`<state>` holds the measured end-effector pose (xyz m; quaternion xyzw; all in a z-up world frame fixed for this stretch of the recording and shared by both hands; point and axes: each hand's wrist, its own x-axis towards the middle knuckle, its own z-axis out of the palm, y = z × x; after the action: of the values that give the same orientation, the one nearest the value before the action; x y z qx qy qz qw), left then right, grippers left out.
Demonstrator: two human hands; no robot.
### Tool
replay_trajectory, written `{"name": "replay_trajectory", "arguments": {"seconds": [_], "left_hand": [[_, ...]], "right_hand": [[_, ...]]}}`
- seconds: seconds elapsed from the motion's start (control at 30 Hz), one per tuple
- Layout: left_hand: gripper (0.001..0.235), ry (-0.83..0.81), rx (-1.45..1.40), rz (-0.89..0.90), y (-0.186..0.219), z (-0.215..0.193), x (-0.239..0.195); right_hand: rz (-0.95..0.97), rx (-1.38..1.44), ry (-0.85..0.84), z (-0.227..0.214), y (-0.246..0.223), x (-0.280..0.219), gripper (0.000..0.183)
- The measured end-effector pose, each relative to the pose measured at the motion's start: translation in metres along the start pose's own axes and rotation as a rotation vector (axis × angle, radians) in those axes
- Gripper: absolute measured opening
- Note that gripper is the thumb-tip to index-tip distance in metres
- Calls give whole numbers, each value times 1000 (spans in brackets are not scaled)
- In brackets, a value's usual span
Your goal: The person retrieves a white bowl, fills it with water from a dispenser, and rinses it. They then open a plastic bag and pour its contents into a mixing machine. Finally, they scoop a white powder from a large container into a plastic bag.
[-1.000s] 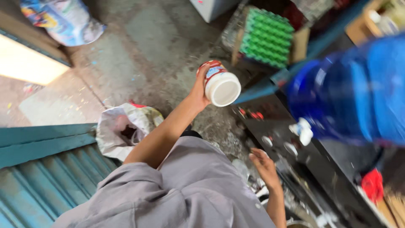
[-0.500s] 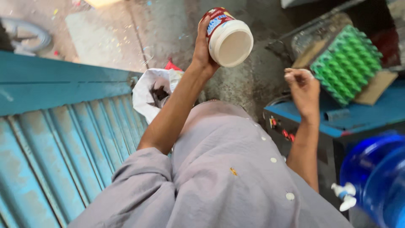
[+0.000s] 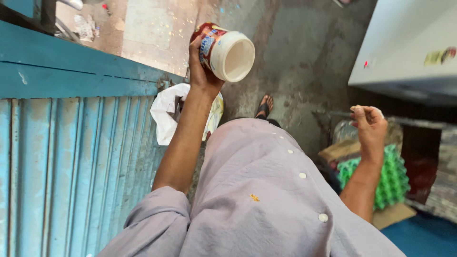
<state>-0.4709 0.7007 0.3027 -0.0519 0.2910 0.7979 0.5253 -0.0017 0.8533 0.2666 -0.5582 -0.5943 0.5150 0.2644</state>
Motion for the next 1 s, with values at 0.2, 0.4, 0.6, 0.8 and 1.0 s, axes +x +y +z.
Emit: {"name": "replay_trajectory", "arguments": {"seconds": [0.2,0.4,0.6,0.8,1.0], "left_hand": [[55,-153,6,365,20,51,26],[54,-37,-45,401,31,70,51],[60,183,-207,295,60,52,129],[60,38,-254,361,101,46,216],[52,99,-139,430,129,70,249]], "right_hand": [[-108,-69,-179,0,-60,131,16],[-190,-93,-370,74,-146,245,18],[-209,-126,-488,164,-210,351,23],[-472,-416,-569,209,-297,469,25],[-659,-327,-504,214,-411,641,20]]}}
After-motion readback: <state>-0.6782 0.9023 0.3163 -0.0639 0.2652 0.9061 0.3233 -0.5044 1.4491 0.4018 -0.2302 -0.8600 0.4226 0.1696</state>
